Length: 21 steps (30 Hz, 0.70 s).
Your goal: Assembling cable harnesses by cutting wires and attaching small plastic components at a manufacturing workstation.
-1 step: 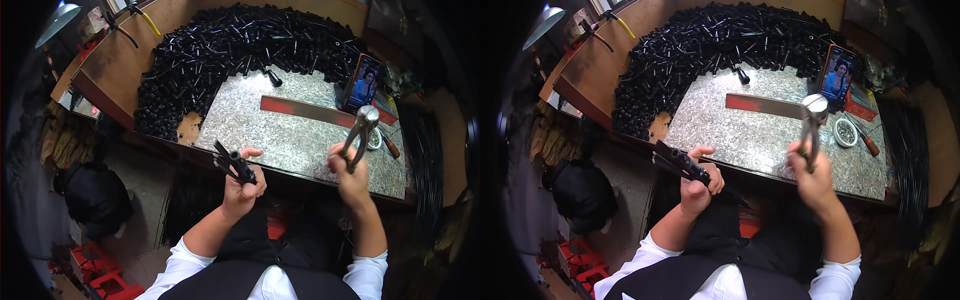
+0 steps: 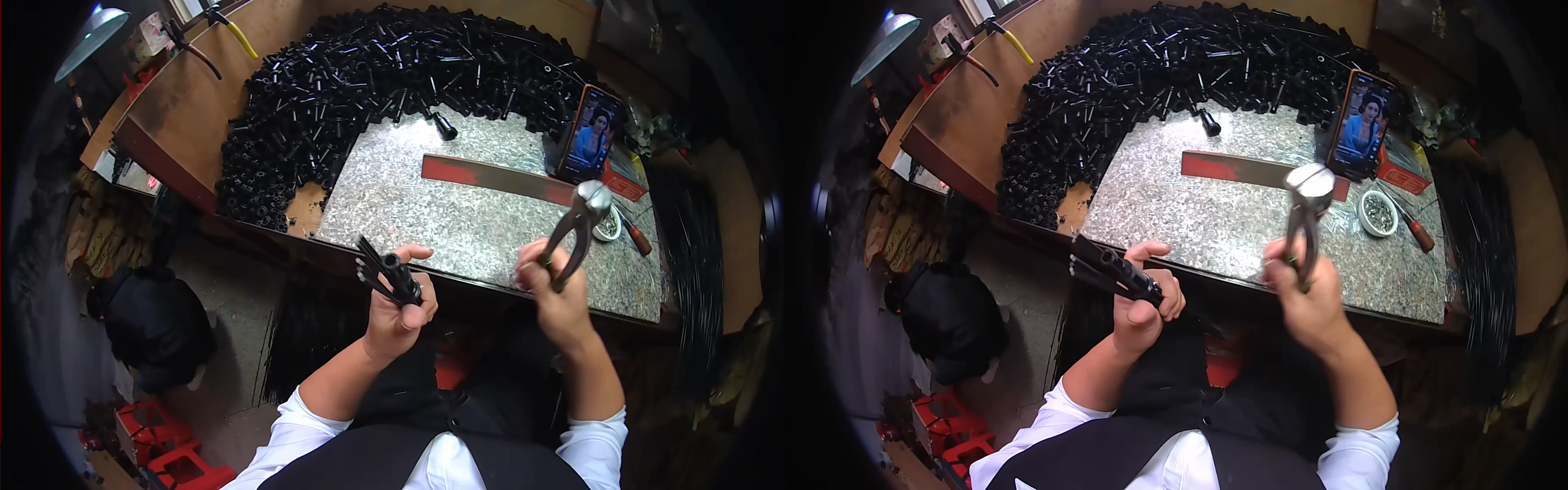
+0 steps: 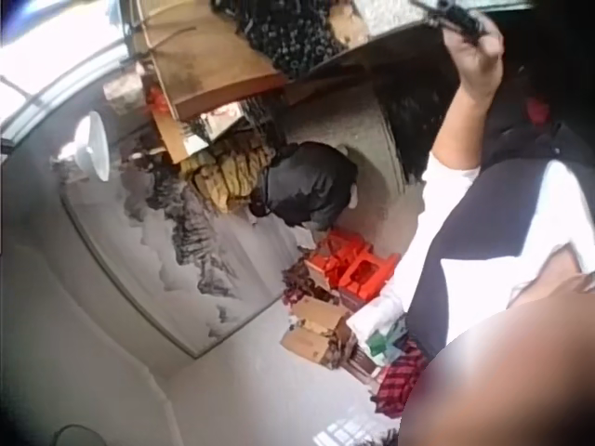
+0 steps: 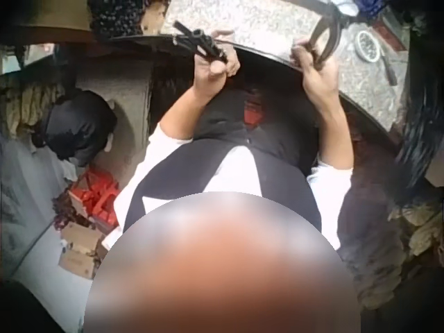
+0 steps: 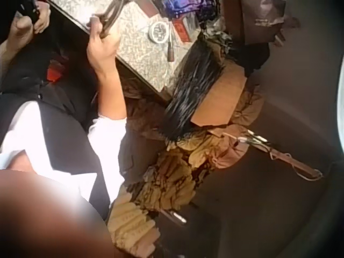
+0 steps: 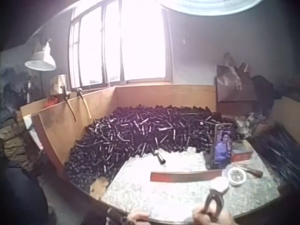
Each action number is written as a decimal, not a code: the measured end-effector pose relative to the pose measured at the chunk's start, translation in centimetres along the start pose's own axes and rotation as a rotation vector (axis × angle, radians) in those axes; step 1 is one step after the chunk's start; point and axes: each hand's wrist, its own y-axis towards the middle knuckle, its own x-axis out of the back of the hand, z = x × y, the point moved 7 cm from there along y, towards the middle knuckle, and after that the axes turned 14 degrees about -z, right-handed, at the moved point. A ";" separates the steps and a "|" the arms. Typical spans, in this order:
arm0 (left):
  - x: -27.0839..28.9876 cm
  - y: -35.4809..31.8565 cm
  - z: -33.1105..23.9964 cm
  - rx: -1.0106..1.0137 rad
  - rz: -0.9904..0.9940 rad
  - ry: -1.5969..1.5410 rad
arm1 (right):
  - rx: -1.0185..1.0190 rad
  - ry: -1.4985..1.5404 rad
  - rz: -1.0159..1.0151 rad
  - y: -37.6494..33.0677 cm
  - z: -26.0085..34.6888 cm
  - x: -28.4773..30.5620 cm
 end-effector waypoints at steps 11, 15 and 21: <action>-1.3 -2.0 0.0 -0.121 0.092 0.264 | 0.217 0.124 0.126 -4.0 1.9 -6.1; -1.5 -2.3 0.3 -0.055 0.090 0.180 | 0.179 0.290 0.125 -3.9 2.3 -6.2; -0.8 -2.5 1.8 -0.178 0.070 0.116 | -0.042 0.317 0.140 -4.0 2.7 -6.8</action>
